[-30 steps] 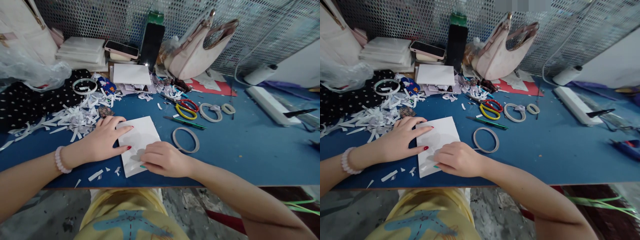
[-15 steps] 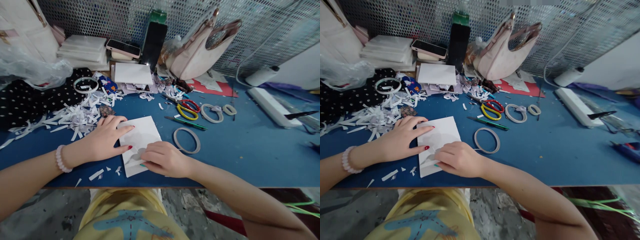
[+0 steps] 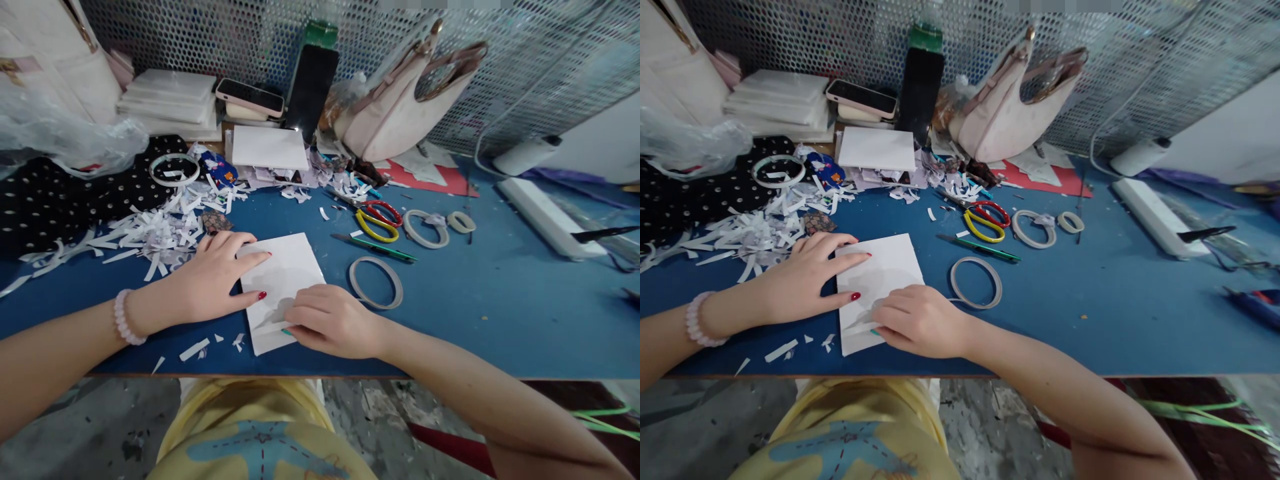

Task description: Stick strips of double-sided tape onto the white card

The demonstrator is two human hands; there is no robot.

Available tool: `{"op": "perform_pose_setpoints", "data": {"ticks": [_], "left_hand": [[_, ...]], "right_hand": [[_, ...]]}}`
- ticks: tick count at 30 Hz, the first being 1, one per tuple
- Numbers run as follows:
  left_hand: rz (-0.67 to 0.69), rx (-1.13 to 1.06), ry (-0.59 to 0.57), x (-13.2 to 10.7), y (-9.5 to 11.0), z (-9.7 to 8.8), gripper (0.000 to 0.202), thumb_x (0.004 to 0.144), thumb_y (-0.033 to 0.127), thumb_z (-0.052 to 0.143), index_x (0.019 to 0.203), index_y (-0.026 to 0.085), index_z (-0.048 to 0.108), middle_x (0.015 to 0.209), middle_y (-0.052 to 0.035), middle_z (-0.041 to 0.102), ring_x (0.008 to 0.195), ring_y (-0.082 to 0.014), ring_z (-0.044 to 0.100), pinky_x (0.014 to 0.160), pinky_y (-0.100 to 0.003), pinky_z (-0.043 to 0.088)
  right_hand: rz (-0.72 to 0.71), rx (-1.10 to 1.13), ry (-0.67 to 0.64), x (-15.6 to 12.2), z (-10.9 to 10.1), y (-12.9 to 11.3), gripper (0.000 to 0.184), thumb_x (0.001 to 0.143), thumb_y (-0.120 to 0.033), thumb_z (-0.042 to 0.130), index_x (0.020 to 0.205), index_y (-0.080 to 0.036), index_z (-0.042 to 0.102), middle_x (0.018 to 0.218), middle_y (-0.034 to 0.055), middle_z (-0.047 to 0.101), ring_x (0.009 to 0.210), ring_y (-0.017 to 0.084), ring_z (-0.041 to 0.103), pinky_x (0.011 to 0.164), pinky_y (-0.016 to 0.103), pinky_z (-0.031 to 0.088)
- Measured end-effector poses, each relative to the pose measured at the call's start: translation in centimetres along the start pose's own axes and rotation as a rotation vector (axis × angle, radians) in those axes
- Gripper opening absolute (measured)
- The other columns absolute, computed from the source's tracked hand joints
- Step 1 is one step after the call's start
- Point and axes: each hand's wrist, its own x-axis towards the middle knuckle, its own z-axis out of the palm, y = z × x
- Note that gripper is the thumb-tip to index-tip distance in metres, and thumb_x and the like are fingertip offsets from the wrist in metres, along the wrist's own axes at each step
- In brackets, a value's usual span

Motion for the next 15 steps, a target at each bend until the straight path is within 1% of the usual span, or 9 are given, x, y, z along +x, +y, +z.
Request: {"op": "perform_pose_setpoints", "data": {"ticks": [5,10,15], "left_hand": [[0.010,-0.012,0.005,-0.07,-0.02,0.10,0.057,0.093,0.053,0.054,0.143,0.025,0.051,0.147,-0.0151,0.043,0.130,-0.0399,0.040,0.106,-0.058,0.034],[0.029,-0.054,-0.018,-0.25,0.17,0.25,0.070,0.093,0.062,0.053,0.150,0.023,0.043,0.157,-0.0170,0.034,0.141,-0.0408,0.032,0.113,-0.059,0.029],[0.044,-0.068,-0.045,-0.38,0.19,0.32,0.072,0.093,0.064,0.050,0.152,0.024,0.039,0.161,-0.0169,0.028,0.145,-0.0409,0.028,0.116,-0.061,0.026]], "right_hand": [[-0.011,-0.011,0.003,0.03,-0.03,-0.01,0.026,0.103,-0.020,0.039,0.086,-0.016,0.059,0.068,0.0021,0.061,0.063,0.014,0.054,0.059,0.026,0.039],[-0.020,-0.049,-0.049,-0.15,-0.06,0.04,0.020,0.101,-0.019,0.044,0.088,-0.016,0.059,0.069,0.0018,0.060,0.064,0.014,0.055,0.059,0.026,0.039],[-0.022,-0.053,-0.051,-0.15,-0.16,0.02,0.024,0.102,-0.019,0.041,0.087,-0.016,0.060,0.068,0.0019,0.060,0.063,0.014,0.054,0.059,0.026,0.039]]}}
